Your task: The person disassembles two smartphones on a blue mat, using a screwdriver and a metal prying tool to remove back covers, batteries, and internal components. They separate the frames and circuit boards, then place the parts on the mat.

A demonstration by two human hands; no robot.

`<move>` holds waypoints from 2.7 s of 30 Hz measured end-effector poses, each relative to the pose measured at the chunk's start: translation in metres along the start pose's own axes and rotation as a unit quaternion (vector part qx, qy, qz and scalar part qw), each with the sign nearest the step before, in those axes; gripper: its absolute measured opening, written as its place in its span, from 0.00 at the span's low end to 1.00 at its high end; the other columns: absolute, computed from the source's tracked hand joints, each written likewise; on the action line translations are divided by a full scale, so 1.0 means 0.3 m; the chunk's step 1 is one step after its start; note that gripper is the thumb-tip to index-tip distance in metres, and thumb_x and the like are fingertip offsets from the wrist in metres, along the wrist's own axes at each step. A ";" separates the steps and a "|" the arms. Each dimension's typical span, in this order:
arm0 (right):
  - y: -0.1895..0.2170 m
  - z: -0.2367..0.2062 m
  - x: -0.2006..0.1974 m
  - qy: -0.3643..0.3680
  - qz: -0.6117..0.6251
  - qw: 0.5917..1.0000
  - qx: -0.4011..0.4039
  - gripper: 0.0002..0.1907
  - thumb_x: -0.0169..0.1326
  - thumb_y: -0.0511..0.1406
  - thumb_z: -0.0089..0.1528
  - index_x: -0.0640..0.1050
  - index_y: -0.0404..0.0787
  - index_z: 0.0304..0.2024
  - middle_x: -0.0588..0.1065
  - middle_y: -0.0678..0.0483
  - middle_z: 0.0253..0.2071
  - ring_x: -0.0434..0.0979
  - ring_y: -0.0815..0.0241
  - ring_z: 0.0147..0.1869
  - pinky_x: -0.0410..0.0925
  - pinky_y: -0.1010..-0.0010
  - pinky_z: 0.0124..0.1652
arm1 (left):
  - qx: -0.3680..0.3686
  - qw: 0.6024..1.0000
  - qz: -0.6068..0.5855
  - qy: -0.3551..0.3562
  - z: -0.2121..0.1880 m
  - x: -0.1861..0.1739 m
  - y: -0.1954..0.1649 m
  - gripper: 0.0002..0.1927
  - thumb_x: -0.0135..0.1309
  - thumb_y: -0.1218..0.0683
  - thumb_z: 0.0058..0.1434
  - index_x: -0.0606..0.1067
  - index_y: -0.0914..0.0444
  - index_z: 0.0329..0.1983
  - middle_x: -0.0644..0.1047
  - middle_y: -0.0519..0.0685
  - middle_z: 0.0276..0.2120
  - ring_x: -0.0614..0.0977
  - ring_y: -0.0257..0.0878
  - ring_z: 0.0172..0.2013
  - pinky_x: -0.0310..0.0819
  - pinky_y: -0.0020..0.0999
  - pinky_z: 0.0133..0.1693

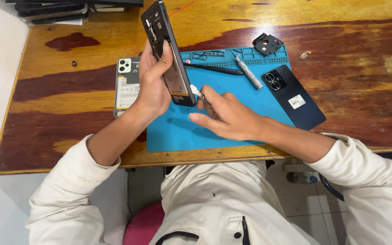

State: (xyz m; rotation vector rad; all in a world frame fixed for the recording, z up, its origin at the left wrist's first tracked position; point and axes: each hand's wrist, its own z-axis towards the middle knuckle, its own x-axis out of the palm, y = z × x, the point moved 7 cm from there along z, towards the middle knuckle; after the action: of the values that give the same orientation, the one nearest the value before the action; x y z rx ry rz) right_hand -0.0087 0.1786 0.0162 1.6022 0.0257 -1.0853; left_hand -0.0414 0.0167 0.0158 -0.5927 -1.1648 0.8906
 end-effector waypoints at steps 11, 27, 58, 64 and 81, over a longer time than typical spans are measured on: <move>0.008 -0.013 -0.029 -0.111 -0.029 0.992 -0.059 0.19 0.58 0.39 0.68 0.72 0.35 0.27 0.63 0.50 0.16 0.60 0.60 0.17 0.57 0.65 0.20 | 0.013 0.998 -0.030 -0.050 -0.016 0.017 0.028 0.12 0.53 0.48 0.75 0.69 0.60 0.52 0.72 0.42 0.36 0.74 0.31 0.37 0.73 0.28 0.42; 0.024 0.095 -0.013 0.169 0.138 0.966 0.140 0.16 0.44 0.46 0.69 0.68 0.39 0.39 0.59 0.61 0.20 0.57 0.67 0.21 0.57 0.70 0.20 | 0.015 0.993 -0.025 -0.113 0.035 -0.060 0.003 0.15 0.51 0.44 0.72 0.70 0.60 0.46 0.73 0.42 0.33 0.77 0.33 0.33 0.76 0.31 0.37; 0.033 0.130 -0.125 -0.199 -0.074 0.963 -0.165 0.24 0.71 0.45 0.58 0.70 0.38 0.38 0.68 0.51 0.18 0.70 0.58 0.19 0.62 0.68 0.22 | 0.012 0.992 -0.071 -0.108 0.059 -0.069 -0.063 0.17 0.54 0.47 0.68 0.70 0.58 0.55 0.77 0.47 0.46 0.81 0.36 0.46 0.82 0.38 0.49; 0.094 0.077 -0.209 -0.250 -0.231 0.894 -0.291 0.27 0.71 0.39 0.58 0.76 0.40 0.56 0.75 0.53 0.38 0.78 0.59 0.32 0.69 0.72 0.31 | 0.028 0.994 -0.053 -0.092 0.062 -0.074 -0.081 0.15 0.53 0.56 0.71 0.68 0.63 0.58 0.78 0.55 0.58 0.81 0.39 0.49 0.81 0.40 0.51; 0.154 0.040 -0.114 -0.145 -0.339 0.844 -0.389 0.18 0.69 0.41 0.57 0.81 0.41 0.45 0.79 0.53 0.49 0.81 0.57 0.30 0.67 0.65 0.22 | -0.156 0.972 -0.138 -0.105 0.040 -0.063 0.024 0.27 0.49 0.34 0.64 0.76 0.64 0.39 0.76 0.53 0.30 0.82 0.50 0.33 0.80 0.44 0.38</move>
State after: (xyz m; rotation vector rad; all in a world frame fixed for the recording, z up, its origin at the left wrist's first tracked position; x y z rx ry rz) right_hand -0.0108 0.1701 0.0744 0.6625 0.7860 -1.5764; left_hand -0.0574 0.0041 0.0038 -0.5792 -1.5553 0.5432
